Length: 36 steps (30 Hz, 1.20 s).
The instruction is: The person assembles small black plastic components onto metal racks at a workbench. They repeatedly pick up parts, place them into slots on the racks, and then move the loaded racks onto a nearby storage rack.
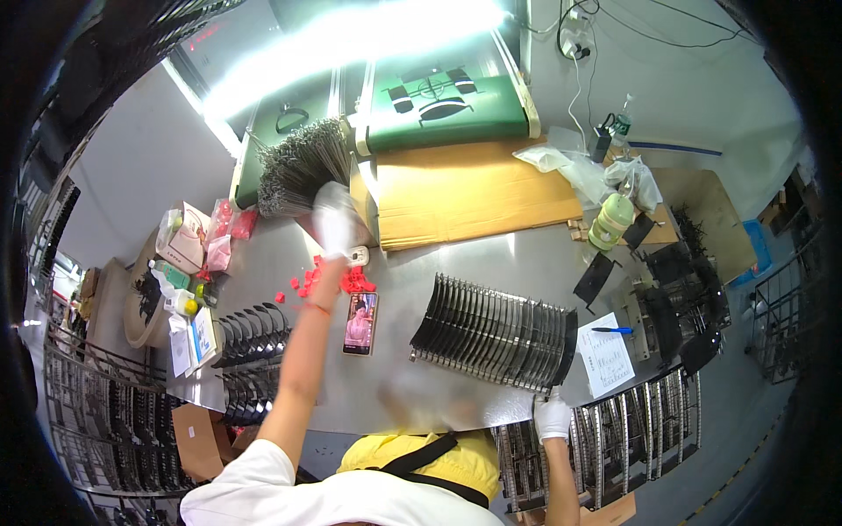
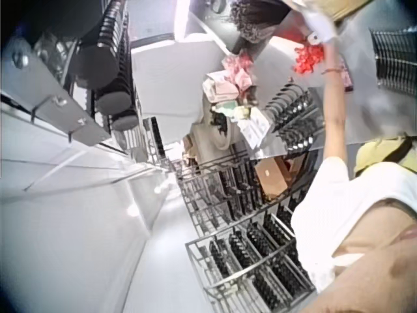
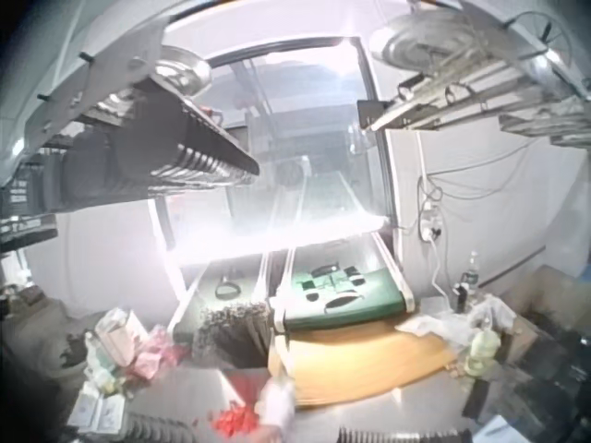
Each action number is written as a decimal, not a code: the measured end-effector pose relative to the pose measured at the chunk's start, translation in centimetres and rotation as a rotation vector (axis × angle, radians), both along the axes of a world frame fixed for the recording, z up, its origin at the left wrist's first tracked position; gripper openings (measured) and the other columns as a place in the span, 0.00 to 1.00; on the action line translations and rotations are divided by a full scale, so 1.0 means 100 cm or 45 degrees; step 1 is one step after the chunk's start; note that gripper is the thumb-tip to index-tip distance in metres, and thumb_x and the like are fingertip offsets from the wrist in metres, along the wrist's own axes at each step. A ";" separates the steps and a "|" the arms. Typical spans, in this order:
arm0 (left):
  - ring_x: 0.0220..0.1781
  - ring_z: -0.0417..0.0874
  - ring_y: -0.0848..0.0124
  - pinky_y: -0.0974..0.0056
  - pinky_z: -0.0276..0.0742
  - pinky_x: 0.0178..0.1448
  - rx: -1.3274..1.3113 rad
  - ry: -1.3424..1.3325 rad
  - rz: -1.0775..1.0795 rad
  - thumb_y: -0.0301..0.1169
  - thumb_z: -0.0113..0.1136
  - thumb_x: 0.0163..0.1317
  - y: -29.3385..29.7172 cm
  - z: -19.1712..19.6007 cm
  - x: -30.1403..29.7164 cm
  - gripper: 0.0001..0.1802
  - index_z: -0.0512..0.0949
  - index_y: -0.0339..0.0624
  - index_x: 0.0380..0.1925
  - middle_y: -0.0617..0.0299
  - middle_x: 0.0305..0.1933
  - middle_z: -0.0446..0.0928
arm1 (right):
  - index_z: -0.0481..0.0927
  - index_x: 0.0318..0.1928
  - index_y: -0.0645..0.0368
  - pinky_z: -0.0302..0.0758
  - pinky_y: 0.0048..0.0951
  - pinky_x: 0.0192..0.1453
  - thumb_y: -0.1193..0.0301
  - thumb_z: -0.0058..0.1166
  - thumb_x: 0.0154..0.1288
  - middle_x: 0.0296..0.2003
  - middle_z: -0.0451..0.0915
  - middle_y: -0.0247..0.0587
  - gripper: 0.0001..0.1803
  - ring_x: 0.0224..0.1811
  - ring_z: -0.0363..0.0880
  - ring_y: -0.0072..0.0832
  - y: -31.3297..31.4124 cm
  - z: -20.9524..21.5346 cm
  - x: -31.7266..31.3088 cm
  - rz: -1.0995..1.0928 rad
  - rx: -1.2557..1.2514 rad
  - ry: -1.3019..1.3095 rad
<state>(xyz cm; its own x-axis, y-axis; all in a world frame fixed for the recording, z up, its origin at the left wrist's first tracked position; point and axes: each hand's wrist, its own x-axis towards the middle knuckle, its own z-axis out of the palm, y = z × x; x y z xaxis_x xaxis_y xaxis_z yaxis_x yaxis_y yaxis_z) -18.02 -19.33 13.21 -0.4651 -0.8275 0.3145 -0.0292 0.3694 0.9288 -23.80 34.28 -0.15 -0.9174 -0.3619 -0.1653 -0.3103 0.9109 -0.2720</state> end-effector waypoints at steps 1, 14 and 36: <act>0.40 0.80 0.60 0.56 0.76 0.51 -0.077 0.190 0.341 0.39 0.56 0.69 -0.032 0.054 0.011 0.15 0.78 0.36 0.42 0.54 0.40 0.79 | 0.79 0.53 0.70 0.81 0.53 0.39 0.56 0.55 0.64 0.31 0.82 0.66 0.28 0.33 0.84 0.58 0.003 -0.003 0.000 0.006 -0.006 0.026; 0.35 0.79 0.65 0.59 0.76 0.38 -0.973 -0.261 0.835 0.35 0.52 0.70 -0.189 0.149 0.148 0.11 0.78 0.40 0.40 0.55 0.40 0.80 | 0.76 0.57 0.58 0.79 0.49 0.45 0.57 0.46 0.69 0.37 0.84 0.61 0.23 0.38 0.83 0.57 0.021 0.008 0.017 -0.054 -0.122 -0.511; 0.21 0.76 0.77 0.71 0.74 0.25 0.626 0.406 0.295 0.40 0.43 0.79 0.098 -0.064 0.193 0.16 0.70 0.42 0.34 0.65 0.25 0.73 | 0.70 0.68 0.59 0.51 0.51 0.79 0.47 0.50 0.67 0.71 0.66 0.47 0.37 0.75 0.59 0.44 -0.205 0.133 0.032 1.534 -0.023 0.446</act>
